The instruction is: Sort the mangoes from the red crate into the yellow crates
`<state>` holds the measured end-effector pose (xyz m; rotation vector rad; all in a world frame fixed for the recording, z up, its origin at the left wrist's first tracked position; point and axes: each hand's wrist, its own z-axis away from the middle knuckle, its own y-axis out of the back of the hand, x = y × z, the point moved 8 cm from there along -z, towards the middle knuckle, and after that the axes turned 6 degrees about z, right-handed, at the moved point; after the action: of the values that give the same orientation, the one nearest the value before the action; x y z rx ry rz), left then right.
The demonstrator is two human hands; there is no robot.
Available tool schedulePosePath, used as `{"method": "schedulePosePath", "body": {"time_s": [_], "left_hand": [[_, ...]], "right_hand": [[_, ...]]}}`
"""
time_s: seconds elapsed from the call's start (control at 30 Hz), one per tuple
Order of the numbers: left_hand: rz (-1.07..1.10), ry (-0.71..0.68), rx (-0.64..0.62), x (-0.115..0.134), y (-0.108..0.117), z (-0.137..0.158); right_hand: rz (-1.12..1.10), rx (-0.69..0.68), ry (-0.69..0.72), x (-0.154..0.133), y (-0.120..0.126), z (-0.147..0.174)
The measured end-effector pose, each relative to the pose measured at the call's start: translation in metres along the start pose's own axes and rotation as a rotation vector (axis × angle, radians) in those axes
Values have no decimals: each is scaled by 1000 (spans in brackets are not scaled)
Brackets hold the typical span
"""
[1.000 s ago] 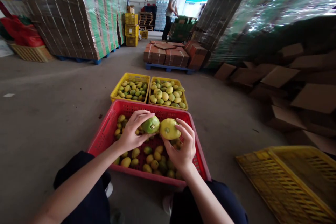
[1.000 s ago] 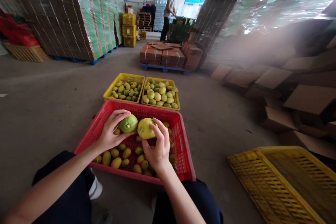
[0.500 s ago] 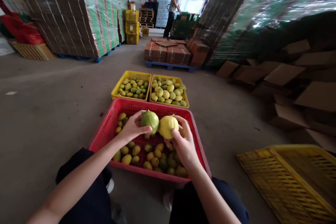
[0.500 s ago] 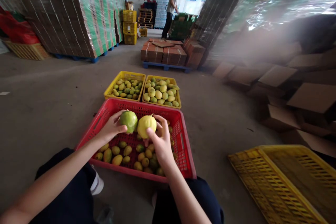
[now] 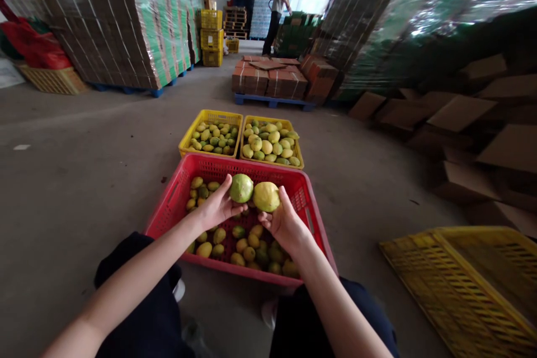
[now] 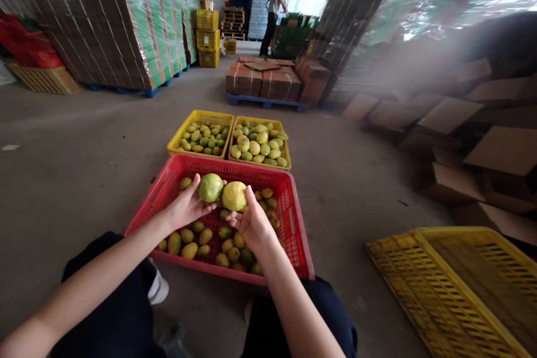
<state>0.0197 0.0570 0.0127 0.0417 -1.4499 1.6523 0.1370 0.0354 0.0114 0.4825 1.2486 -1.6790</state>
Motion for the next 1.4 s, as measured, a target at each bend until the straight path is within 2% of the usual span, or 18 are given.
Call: {"method": "schedulePosePath", "body": {"time_s": [0.13,0.2,0.33,0.5,0.63,0.73,0.8,0.87,1.0,1.07,1.13,1.2,1.27,1.4], "left_hand": [[108,-73,0,6,-3,0],[123,-78,5,6,1,-2],[113,-102,14,6,7,-3],[125,-158,46,12,4,2],[188,-170,43,15,3,4],[166,-173,6,16,3,3],[99,-235,-14,19,2,4],[-33,-365,-14,25,1,7],[-496,-640,80,35,-4,22],[-669,-715,107,36,-9,30],[-738,-751,91,35,-13,34],[-728,-749,97,34,-12,34],[-649,-697,140,34,-6,29],[-342,-455,254,25,11,12]], "right_hand": [[54,-20,210,-14,-1,4],[71,-42,261,-14,-5,4],[49,-112,269,-5,-13,-3],[94,-147,272,2,-17,-11],[145,-46,349,-5,-9,-7],[424,110,537,-19,-1,2],[679,234,741,-32,-2,14],[856,322,921,-41,-7,25],[993,355,1162,-48,-20,44],[1042,355,1266,-48,-27,52],[1072,349,1333,-46,-32,58],[1046,339,1324,-43,-32,58],[940,333,1245,-42,-26,53],[688,260,1004,-37,-12,36]]}}
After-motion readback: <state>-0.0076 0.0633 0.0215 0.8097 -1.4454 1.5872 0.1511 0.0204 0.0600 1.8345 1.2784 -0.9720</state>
